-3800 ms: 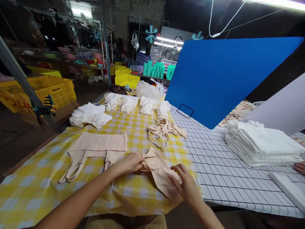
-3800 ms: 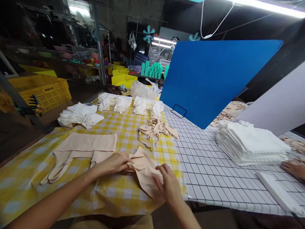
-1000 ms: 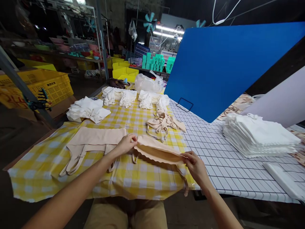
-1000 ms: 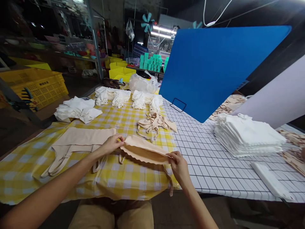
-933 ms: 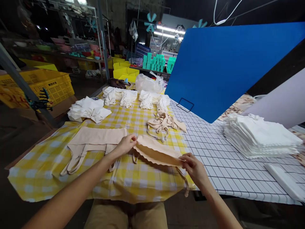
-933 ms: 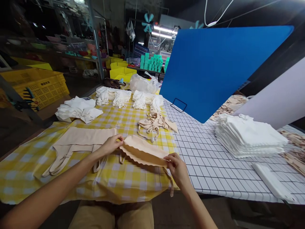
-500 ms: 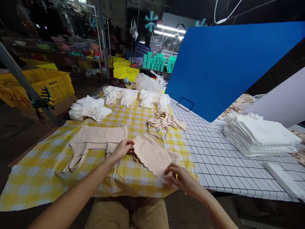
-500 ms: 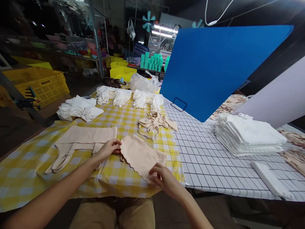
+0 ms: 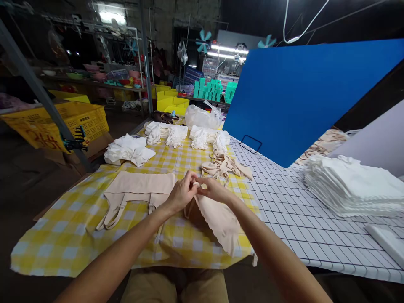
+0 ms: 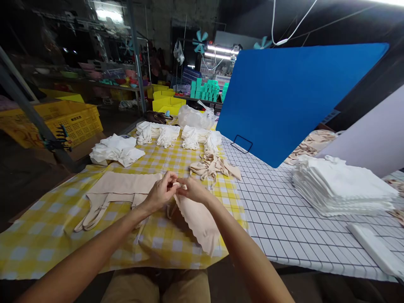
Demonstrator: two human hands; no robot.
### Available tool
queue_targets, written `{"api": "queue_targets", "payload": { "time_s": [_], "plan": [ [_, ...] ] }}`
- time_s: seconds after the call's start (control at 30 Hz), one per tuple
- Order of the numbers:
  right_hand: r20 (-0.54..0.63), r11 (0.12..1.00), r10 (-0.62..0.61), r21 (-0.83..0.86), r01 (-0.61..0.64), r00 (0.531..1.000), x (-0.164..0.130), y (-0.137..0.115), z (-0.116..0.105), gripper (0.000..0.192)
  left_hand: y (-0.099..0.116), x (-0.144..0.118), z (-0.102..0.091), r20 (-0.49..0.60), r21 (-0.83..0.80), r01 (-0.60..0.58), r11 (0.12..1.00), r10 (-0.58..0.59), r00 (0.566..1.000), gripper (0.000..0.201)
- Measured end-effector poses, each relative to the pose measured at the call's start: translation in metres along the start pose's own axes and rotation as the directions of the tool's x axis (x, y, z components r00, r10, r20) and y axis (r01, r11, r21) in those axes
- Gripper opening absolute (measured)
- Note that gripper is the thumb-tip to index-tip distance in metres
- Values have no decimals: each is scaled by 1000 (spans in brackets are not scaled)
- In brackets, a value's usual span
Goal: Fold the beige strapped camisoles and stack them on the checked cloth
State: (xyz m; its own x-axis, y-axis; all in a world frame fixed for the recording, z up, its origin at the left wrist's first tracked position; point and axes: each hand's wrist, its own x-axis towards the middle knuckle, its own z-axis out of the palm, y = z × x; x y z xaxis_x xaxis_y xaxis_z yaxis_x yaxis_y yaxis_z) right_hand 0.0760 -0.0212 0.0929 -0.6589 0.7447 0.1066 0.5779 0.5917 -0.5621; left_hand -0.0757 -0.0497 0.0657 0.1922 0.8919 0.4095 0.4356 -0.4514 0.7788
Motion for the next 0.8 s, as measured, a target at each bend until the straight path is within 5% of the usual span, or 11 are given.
{"api": "queue_targets", "payload": {
  "time_s": [0.1, 0.2, 0.4, 0.57, 0.73, 0.8],
  "plan": [
    [-165, 996, -4, -92, -11, 986, -3, -14, -24, 12, 7, 3, -2, -63, -178, 28, 984, -39, 997, 38],
    [-350, 991, -13, -131, -35, 937, -16, -35, -53, 19, 8, -2, 5, 69, -305, 90, 948, -72, 995, 62],
    [-597, 995, 87, 16, -97, 798, -55, -66, -101, 24, -2, -16, 5, 382, -339, 361, 869, -224, 896, 22],
    [-757, 961, 267, 255, -108, 596, -93, -70, -118, 20, 4, -17, -29, 473, -574, 419, 703, -133, 871, 25],
    [-858, 921, 387, 376, -102, 338, -129, -87, -125, 25, 32, -16, -59, 296, -694, 300, 655, -122, 948, 27],
    [-854, 900, 437, 414, -140, 284, -145, -99, -131, 24, 49, -16, -68, 211, -692, 241, 681, -128, 969, 30]
  ]
}}
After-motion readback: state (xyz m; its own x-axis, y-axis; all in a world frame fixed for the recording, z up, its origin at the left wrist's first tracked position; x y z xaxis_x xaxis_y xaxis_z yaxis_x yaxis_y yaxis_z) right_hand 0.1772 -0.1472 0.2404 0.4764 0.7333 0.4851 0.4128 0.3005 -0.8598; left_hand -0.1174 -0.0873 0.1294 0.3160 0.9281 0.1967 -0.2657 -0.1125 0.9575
